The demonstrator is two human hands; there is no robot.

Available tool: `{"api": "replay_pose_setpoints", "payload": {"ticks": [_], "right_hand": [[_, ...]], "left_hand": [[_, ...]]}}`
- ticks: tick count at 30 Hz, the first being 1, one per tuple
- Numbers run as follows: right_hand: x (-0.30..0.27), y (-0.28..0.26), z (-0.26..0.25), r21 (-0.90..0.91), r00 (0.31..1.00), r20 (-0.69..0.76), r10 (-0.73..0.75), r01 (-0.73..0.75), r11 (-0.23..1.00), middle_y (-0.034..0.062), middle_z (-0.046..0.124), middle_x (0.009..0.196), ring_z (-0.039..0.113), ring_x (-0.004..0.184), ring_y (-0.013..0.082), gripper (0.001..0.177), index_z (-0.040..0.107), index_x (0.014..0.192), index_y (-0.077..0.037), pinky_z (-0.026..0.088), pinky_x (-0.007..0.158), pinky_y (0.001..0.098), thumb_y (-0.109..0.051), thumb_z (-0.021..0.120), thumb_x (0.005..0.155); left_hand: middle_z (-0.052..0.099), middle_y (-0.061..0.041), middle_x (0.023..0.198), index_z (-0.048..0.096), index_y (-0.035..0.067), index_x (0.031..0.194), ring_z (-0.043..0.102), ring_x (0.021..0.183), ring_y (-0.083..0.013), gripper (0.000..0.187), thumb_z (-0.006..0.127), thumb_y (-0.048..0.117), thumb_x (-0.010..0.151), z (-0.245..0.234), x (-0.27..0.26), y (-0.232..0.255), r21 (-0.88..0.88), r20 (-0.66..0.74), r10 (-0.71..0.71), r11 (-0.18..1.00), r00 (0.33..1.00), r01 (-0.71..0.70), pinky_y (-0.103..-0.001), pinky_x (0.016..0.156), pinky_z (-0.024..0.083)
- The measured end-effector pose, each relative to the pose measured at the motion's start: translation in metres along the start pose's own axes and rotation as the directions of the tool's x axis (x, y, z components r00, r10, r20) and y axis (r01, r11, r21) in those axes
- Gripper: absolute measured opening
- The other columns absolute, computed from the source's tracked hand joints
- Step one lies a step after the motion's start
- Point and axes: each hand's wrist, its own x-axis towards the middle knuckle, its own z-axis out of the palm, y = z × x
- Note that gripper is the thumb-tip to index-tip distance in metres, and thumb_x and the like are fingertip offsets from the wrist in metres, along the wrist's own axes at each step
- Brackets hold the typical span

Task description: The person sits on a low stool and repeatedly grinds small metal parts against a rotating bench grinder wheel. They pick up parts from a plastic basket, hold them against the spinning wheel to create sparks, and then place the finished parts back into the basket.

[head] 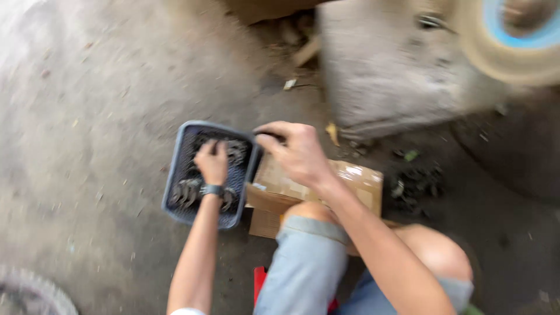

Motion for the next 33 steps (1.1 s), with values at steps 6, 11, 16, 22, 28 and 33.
{"api": "replay_pose_setpoints", "payload": {"ticks": [6, 11, 16, 22, 28, 33], "right_hand": [[-0.058, -0.025, -0.064, -0.019, 0.981, -0.193, -0.022, 0.019, 1.0, 0.0131, 0.079, 0.093, 0.075, 0.082, 0.0152, 0.021, 0.077, 0.102, -0.003, 0.06, 0.077, 0.0328, -0.016, 0.076, 0.087], [-0.13, 0.0, -0.183, -0.007, 0.927, -0.369, 0.069, -0.076, 0.997, 0.0078, 0.079, 0.085, 0.071, 0.075, 0.0099, 0.022, 0.079, 0.102, -0.004, 0.058, 0.069, 0.0292, -0.017, 0.079, 0.084], [-0.175, 0.13, -0.272, 0.305, 0.653, -0.667, 0.358, -0.199, 0.931, 0.0051, 0.076, 0.075, 0.067, 0.062, 0.0099, 0.019, 0.079, 0.09, -0.001, 0.053, 0.056, 0.0274, -0.018, 0.079, 0.085], [-0.219, 0.363, -0.284, 0.157, 0.264, -0.867, 0.422, -0.659, 0.736, 0.0176, 0.077, 0.082, 0.073, 0.076, 0.0296, 0.025, 0.081, 0.091, -0.002, 0.058, 0.072, 0.0416, -0.027, 0.079, 0.086], [-0.212, 0.504, -0.25, -0.099, 0.398, -0.801, 0.447, -0.825, 0.556, 0.0234, 0.075, 0.095, 0.073, 0.09, 0.0408, 0.023, 0.079, 0.105, -0.007, 0.058, 0.08, 0.0502, -0.022, 0.073, 0.089], [-0.171, 0.542, -0.233, -0.016, 0.233, -0.742, 0.628, -0.943, 0.331, 0.0241, 0.073, 0.092, 0.073, 0.088, 0.0416, 0.052, 0.073, 0.093, 0.001, 0.059, 0.076, 0.0517, -0.051, 0.074, 0.093]], "left_hand": [[0.074, -0.003, 0.095, 0.071, -0.003, 0.118, 0.066, 0.076, -0.0084, 0.017, 0.066, 0.006, 0.104, -0.071, -0.021, 0.253, -0.553, 0.23, 0.212, 0.832, 0.95, -0.052, -0.025, 0.069, 0.055], [0.072, -0.004, 0.1, 0.071, -0.003, 0.119, 0.066, 0.082, -0.0077, 0.019, 0.067, 0.003, 0.102, -0.065, -0.101, 0.387, -0.658, 0.429, 0.562, 0.731, 0.707, -0.182, -0.024, 0.073, 0.055], [0.073, -0.007, 0.099, 0.071, -0.002, 0.12, 0.065, 0.082, -0.0085, 0.025, 0.073, 0.004, 0.096, -0.016, -0.171, 0.468, -0.66, 0.543, 0.711, 0.69, 0.447, -0.298, -0.023, 0.07, 0.054], [0.075, -0.007, 0.096, 0.069, -0.001, 0.123, 0.065, 0.076, -0.0109, 0.033, 0.076, 0.012, 0.093, 0.056, -0.201, 0.498, -0.658, 0.693, 0.665, 0.741, 0.279, -0.135, -0.026, 0.065, 0.053], [0.072, -0.016, 0.097, 0.069, -0.003, 0.121, 0.07, 0.075, -0.0216, 0.039, 0.074, 0.019, 0.09, 0.133, -0.186, 0.494, -0.455, 0.834, 0.516, 0.844, 0.197, -0.284, -0.031, 0.064, 0.055], [0.075, -0.019, 0.108, 0.07, -0.004, 0.119, 0.075, 0.076, -0.0248, 0.041, 0.076, 0.023, 0.089, 0.184, -0.175, 0.47, -0.319, 0.896, 0.41, 0.86, 0.169, -0.399, -0.034, 0.061, 0.057]]}}
